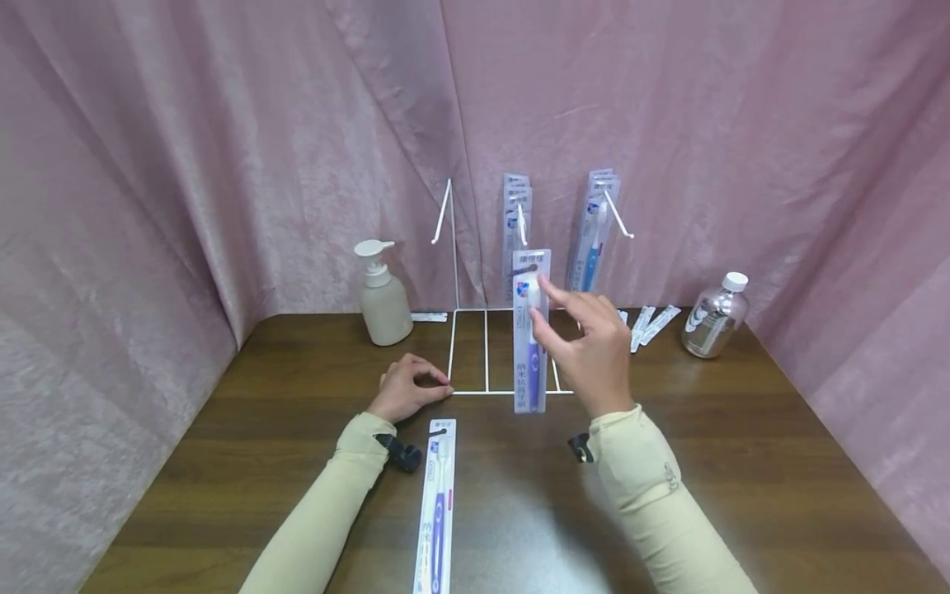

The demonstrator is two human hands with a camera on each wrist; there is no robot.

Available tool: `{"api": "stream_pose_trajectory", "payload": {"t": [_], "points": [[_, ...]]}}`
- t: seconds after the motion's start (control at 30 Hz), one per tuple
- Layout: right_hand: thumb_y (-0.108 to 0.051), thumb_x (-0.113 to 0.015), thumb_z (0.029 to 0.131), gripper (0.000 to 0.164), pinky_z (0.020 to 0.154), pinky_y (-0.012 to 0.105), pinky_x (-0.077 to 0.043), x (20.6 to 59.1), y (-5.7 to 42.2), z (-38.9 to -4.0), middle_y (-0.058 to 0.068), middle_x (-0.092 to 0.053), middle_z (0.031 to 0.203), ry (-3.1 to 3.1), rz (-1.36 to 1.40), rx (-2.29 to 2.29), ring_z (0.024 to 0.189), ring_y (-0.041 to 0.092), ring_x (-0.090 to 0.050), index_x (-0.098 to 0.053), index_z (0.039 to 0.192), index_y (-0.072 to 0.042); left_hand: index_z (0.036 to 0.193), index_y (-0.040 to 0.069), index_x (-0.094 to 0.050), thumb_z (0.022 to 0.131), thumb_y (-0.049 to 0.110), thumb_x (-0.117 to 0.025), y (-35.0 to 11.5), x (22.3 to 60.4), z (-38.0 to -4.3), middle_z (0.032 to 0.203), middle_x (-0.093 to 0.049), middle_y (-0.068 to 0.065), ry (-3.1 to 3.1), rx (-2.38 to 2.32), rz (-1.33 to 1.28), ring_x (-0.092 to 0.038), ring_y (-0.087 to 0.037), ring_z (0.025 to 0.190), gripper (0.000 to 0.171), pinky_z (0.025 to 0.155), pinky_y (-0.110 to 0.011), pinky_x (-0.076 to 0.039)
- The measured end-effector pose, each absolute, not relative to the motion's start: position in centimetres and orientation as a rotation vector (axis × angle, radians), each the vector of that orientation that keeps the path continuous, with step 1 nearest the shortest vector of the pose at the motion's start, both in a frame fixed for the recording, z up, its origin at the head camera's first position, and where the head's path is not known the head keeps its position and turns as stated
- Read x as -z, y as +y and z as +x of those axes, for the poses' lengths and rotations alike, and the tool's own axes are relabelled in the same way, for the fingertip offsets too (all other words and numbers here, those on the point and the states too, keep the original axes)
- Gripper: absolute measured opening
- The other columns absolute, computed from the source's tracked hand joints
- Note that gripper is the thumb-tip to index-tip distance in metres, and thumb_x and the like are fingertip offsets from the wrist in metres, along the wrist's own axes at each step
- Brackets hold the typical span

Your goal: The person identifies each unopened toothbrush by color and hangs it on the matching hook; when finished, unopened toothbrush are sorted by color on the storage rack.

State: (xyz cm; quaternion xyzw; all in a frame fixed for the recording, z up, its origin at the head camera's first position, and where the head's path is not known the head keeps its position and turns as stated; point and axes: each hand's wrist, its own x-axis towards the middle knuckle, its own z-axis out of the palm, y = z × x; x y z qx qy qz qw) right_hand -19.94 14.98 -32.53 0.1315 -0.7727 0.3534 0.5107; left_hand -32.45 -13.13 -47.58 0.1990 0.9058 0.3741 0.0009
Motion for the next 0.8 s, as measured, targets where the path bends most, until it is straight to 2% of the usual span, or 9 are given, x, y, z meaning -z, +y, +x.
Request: {"api": "stream_pose_trajectory", "payload": {"t": [0.2, 0.43, 0.63, 0.8], "points": [[-0.01, -0.087, 0.086, 0.039, 0.056, 0.021, -0.029, 31.3, 14.6, -21.8, 0.006, -0.078, 0.088, -1.846, 0.238, -0.954, 0.059, 0.014, -0.039, -0.08, 0.123, -0.017, 0.089, 0.032, -0.079, 0.084, 0.04, -0.09, -13.2, 47.6, -32.4, 0.122, -0.061, -0.001, 2.857, -1.175, 0.619, -0.051, -0.031, 0.119, 0.014, 0.101, -0.05, -0.031], [-0.015, -0.086, 0.088, 0.038, 0.052, 0.021, -0.03, 31.5, 14.4, -23.6, 0.005, -0.079, 0.093, -1.902, 0.19, -1.009, 0.056, 0.012, -0.039, -0.079, 0.125, -0.02, 0.089, 0.032, -0.08, 0.084, 0.039, -0.09, -13.1, 47.8, -32.5, 0.122, -0.062, -0.002, 2.854, -1.194, 0.637, -0.051, -0.032, 0.119, 0.014, 0.101, -0.052, -0.031], [-0.021, -0.086, 0.09, 0.035, 0.046, 0.023, -0.028, 31.9, 14.4, -26.5, 0.004, -0.08, 0.1, -1.966, 0.118, -1.082, 0.05, 0.012, -0.036, -0.079, 0.125, -0.019, 0.088, 0.032, -0.079, 0.083, 0.039, -0.09, -13.1, 47.7, -32.5, 0.121, -0.063, -0.002, 2.854, -1.198, 0.633, -0.051, -0.031, 0.118, 0.014, 0.101, -0.051, -0.031], [-0.021, -0.084, 0.092, 0.035, 0.05, 0.023, -0.031, 32.2, 14.7, -29.4, 0.006, -0.079, 0.102, -1.972, 0.041, -1.104, 0.053, 0.013, -0.04, -0.077, 0.126, -0.018, 0.087, 0.033, -0.079, 0.082, 0.041, -0.09, -13.1, 47.8, -32.5, 0.121, -0.062, -0.001, 2.857, -1.197, 0.628, -0.052, -0.031, 0.118, 0.015, 0.098, -0.05, -0.032]]}}
